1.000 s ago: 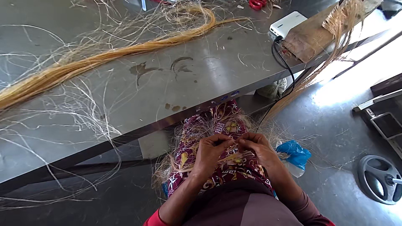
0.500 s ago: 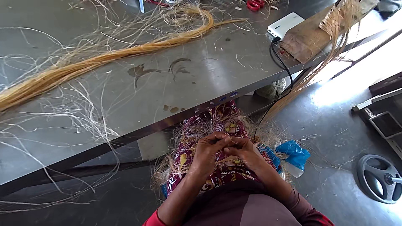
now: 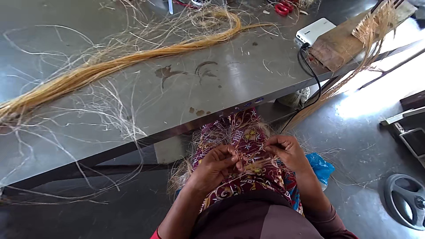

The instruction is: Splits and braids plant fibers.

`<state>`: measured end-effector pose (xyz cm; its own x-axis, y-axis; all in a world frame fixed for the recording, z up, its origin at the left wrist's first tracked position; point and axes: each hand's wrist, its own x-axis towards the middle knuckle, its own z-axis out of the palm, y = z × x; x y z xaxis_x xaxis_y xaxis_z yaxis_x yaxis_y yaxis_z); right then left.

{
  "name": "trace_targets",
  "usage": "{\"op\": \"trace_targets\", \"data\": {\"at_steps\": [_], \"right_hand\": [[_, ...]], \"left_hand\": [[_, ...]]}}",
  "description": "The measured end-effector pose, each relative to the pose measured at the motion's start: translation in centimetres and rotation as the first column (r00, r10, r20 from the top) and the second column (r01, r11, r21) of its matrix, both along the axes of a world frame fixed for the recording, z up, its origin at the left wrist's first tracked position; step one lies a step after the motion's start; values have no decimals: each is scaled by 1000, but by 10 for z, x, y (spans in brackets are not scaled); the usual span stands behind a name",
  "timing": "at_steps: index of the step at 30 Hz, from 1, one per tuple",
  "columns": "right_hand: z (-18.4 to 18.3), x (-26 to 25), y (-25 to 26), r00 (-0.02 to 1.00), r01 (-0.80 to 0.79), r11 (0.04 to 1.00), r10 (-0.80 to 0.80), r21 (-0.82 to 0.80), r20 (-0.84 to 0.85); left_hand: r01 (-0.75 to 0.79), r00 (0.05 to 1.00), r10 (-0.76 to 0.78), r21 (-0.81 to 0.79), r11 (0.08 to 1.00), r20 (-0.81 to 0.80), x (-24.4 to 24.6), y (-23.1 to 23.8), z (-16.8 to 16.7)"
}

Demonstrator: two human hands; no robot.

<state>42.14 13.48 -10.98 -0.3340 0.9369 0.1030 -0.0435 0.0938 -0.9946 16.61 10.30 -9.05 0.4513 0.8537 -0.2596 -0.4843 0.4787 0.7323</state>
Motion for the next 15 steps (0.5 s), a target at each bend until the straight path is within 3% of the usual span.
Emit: {"op": "trace_targets", "data": {"at_steps": [4, 8, 11, 15], "right_hand": [[-9, -16, -5, 989, 74, 997, -73, 8, -132], [-16, -52, -18, 908, 11, 927, -167, -376, -384], [-11, -72, -29, 933, -80, 845, -124, -529, -339], [-6, -82, -36, 979, -81, 902, -7, -424, -202]], "left_hand": [[50, 998, -55, 109, 993, 39, -17, -9, -4], [114, 992, -121, 141, 983, 41, -24, -15, -13], [85, 996, -86, 109, 990, 2, -23, -20, -17], [7, 996, 0, 87, 996, -85, -21, -24, -19]]}}
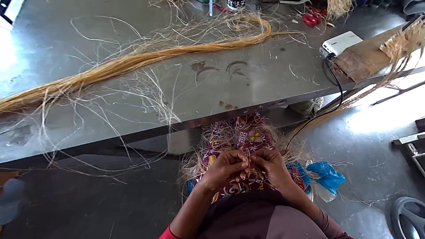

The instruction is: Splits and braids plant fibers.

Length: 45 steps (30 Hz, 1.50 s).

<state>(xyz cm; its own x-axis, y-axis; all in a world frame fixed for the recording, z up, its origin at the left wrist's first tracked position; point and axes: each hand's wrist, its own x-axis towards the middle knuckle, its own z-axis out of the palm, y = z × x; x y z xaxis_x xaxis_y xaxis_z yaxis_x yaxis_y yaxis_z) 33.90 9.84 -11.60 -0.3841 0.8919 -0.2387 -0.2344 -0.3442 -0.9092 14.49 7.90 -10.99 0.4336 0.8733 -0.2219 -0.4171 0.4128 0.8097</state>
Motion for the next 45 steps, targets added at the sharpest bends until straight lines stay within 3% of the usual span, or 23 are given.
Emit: {"op": "trace_targets", "data": {"at_steps": [4, 10, 15, 22, 28, 33, 37, 45], "right_hand": [[1, 1, -4, 994, -20, 985, 2, 169, 105], [-3, -4, -6, 989, -19, 961, -23, 275, 149], [-9, -4, -7, 972, -56, 917, -41, 395, 231], [-19, 3, -3, 988, -69, 864, -11, 499, 155], [-18, 6, -3, 988, -137, 902, 95, 409, 121], [-14, 9, -1, 985, -157, 966, 139, 204, 100], [-14, 12, 0, 976, -201, 974, 189, 105, 112], [-9, 15, 2, 922, -237, 964, 185, 118, 340]], "left_hand": [[-64, 994, 62, -21, 998, -89, 1, -5, 3], [-106, 971, 104, 3, 994, -215, 2, -11, 7], [-321, 876, 330, 84, 943, -353, 11, -18, 11], [-386, 792, 395, 119, 915, -465, 21, -17, 9], [-333, 766, 409, 237, 912, -496, 24, -17, 3], [-251, 737, 438, 394, 884, -514, 24, -15, -6], [-237, 760, 410, 373, 897, -504, 26, -13, -3], [-61, 759, 241, 303, 951, -605, 22, -7, -2]]}}
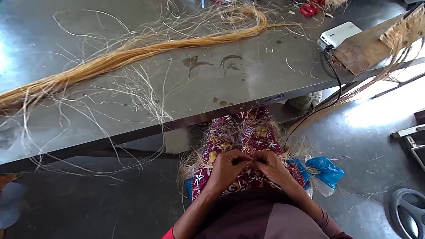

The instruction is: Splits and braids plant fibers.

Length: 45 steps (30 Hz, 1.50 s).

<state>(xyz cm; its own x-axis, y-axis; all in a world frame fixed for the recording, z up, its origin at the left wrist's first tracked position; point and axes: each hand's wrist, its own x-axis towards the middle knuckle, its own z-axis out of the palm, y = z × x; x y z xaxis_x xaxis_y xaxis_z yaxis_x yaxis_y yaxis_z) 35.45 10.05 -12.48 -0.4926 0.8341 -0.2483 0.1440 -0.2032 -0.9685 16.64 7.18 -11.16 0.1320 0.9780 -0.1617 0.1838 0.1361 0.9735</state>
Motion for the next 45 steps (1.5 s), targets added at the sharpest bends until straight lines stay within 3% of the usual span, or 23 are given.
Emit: {"op": "trace_targets", "data": {"at_steps": [8, 13, 18, 20, 23, 25, 28, 31, 36, 45], "right_hand": [[-3, 0, -5, 979, 200, 968, -192, 150, -62], [-9, -1, -7, 974, 226, 922, -224, 314, -43], [-6, -1, -8, 969, 209, 904, -243, 373, 46], [-3, 0, -8, 969, 184, 913, -230, 365, 87], [-1, 0, -8, 975, 184, 927, -213, 327, 57], [0, 1, -9, 981, 183, 942, -193, 283, 9], [0, 3, -8, 984, 175, 958, -166, 226, -58], [-4, 2, -5, 983, 180, 966, -169, 187, -73], [-13, 2, -5, 992, 124, 972, -116, 202, -52], [-11, 17, -9, 992, 14, 965, 20, 260, -127]], "left_hand": [[-60, 997, 57, -69, 996, -41, 8, 2, 0], [-83, 995, 81, -31, 996, -51, 9, 3, -3], [-116, 993, 116, -19, 993, -10, 11, 4, -4], [-96, 994, 100, -62, 993, 51, 11, 4, -4], [6, 963, 73, -288, 958, 260, 8, 6, 2], [156, 907, 42, -428, 891, 418, 1, 10, 2], [283, 790, 55, -443, 851, 610, -5, 10, -8], [146, 743, 171, -406, 902, 647, 3, 5, -6], [-131, 783, 337, -392, 911, 523, 8, 9, -4], [-214, 884, 259, -157, 964, 390, 4, 7, -14]]}}
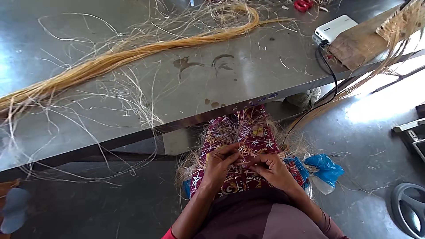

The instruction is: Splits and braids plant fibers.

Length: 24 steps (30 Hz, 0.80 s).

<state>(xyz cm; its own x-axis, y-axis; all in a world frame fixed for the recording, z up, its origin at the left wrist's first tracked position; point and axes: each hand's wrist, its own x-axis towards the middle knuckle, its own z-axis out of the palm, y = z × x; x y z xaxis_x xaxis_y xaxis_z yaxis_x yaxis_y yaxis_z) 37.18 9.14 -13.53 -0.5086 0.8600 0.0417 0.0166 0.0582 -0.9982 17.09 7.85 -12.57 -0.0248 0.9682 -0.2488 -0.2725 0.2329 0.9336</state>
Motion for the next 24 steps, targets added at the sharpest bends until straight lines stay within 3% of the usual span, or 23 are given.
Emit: {"op": "trace_targets", "data": {"at_steps": [12, 19, 24], "right_hand": [[8, 2, -8, 961, -203, 969, 225, 140, -161], [7, 8, -7, 976, -139, 990, 140, 18, -169], [2, 11, -7, 990, -93, 996, 93, 10, -102]], "left_hand": [[75, 965, -32, 158, 985, -259, 8, -4, -4], [101, 994, -99, 50, 994, -40, 4, 3, -4], [62, 992, -55, -54, 997, 110, 4, 7, 3]]}}
